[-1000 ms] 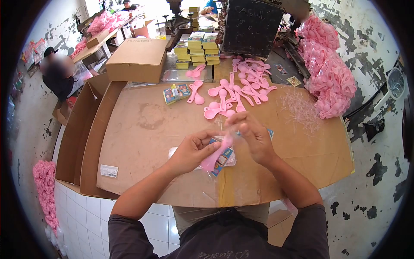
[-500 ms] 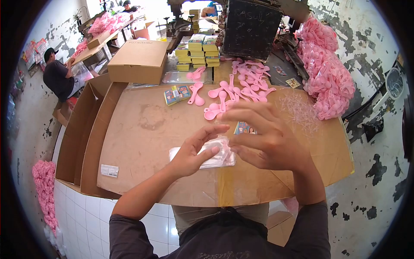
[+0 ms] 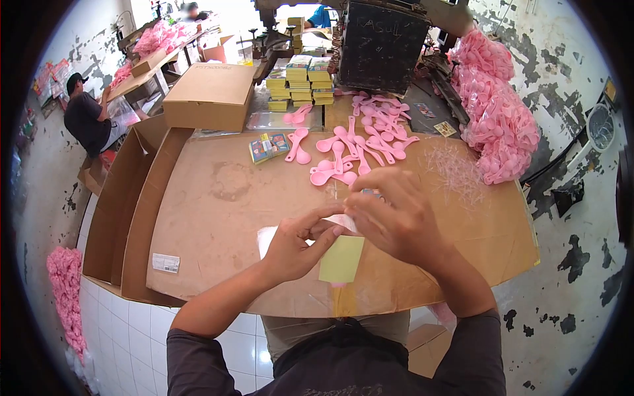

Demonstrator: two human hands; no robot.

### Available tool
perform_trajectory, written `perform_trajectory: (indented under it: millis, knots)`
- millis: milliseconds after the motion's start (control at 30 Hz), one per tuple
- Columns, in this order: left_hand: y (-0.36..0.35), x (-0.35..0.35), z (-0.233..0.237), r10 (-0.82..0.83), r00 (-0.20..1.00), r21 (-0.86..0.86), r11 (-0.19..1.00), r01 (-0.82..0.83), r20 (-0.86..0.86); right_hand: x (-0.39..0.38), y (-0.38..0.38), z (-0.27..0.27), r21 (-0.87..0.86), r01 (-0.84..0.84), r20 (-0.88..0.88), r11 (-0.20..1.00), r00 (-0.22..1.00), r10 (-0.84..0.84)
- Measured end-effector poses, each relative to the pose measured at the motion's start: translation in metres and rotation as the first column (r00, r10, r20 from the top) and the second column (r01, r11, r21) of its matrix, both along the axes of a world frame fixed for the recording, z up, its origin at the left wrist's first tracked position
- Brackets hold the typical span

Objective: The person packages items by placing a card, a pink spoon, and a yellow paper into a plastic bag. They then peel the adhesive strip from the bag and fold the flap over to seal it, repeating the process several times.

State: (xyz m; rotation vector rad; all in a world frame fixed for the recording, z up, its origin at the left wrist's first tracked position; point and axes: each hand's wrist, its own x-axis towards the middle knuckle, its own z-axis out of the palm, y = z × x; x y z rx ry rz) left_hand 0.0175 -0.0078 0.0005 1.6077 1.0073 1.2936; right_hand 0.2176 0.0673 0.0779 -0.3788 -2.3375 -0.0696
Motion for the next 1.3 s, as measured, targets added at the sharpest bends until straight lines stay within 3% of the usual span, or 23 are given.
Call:
perform_trajectory:
  millis: [33,333,433,533,567,600,633,667,733,800,867,933,1000,1100,1133,1167,1233,1300]
  knots:
    - [-0.001,0.000,-0.001,0.014,1.000,0.003,1.000,-0.014,-0.007,-0.001,-0.002,-0.002,0.111,0.013,0.039,0.994,0.999,-0.017]
    - [-0.003,0.000,-0.006,0.116,0.927,0.124,0.989,-0.075,-0.358,-0.012,0.003,-0.024,0.293,0.080,0.197,0.953,0.970,-0.142]
    - [-0.003,0.002,-0.005,0.080,0.914,0.096,0.994,-0.046,-0.397,-0.011,0.013,-0.023,0.113,0.107,0.256,0.988,0.957,-0.133]
    - [-0.003,-0.002,0.012,0.007,0.964,-0.068,0.997,-0.026,-0.264,0.005,0.020,-0.014,-0.129,0.094,0.000,0.987,0.995,-0.095]
    - [-0.001,-0.003,0.011,-0.016,0.980,-0.096,0.995,-0.003,-0.197,0.017,0.025,-0.010,-0.425,0.037,-0.026,0.904,0.998,-0.053]
    - [0.001,-0.005,0.008,-0.038,0.991,-0.124,0.992,0.022,-0.129,0.034,0.031,-0.008,-0.680,-0.027,-0.063,0.733,0.998,-0.021]
    - [0.002,-0.006,0.005,-0.059,0.996,-0.150,0.987,0.050,-0.061,0.058,0.042,-0.005,-0.875,-0.166,-0.126,0.456,0.985,0.115]
    - [0.003,-0.006,0.002,-0.059,0.998,-0.168,0.984,0.054,-0.024,0.086,0.055,-0.002,-0.959,-0.259,-0.230,0.112,0.948,0.218]
    - [0.006,-0.007,-0.002,-0.057,0.997,-0.194,0.979,0.065,0.047,0.141,0.097,-0.021,-0.889,-0.457,-0.451,-0.022,0.870,0.200]
    - [0.009,-0.007,-0.007,-0.044,0.994,-0.213,0.975,0.064,0.096,0.178,0.142,-0.038,-0.891,-0.437,-0.447,0.126,0.892,-0.067]
    - [0.010,-0.006,-0.008,-0.032,0.990,-0.224,0.973,0.063,0.136,0.187,0.145,-0.056,-0.845,0.013,-0.109,0.535,0.975,-0.196]
    - [0.011,-0.004,-0.007,-0.034,0.986,-0.232,0.970,0.072,0.163,0.197,0.137,-0.074,-0.486,0.460,0.143,0.743,0.880,-0.452]
    - [0.012,-0.003,-0.008,-0.026,0.990,-0.205,0.977,0.053,0.136,0.202,0.135,-0.081,0.052,0.739,0.218,0.672,0.648,-0.729]
    - [0.012,-0.001,-0.010,-0.006,0.986,-0.221,0.974,0.044,0.169,0.140,0.098,-0.053,-0.191,0.559,0.076,0.807,0.828,-0.556]
    - [0.013,0.000,-0.009,-0.001,0.982,-0.229,0.972,0.045,0.188,0.116,0.080,-0.043,-0.478,0.457,0.140,0.750,0.883,-0.449]
    - [0.014,0.000,-0.011,0.006,0.985,-0.215,0.976,0.032,0.172,0.094,0.063,-0.040,-0.722,0.334,0.159,0.607,0.933,-0.324]
    - [0.015,0.000,-0.016,0.021,0.990,-0.183,0.983,0.005,0.141,0.060,0.039,-0.056,-0.805,-0.066,-0.058,0.590,0.998,0.033]
    - [0.013,0.001,-0.016,0.044,0.990,-0.198,0.980,-0.017,0.137,0.033,0.021,-0.061,-0.841,-0.135,-0.087,0.524,0.990,0.115]
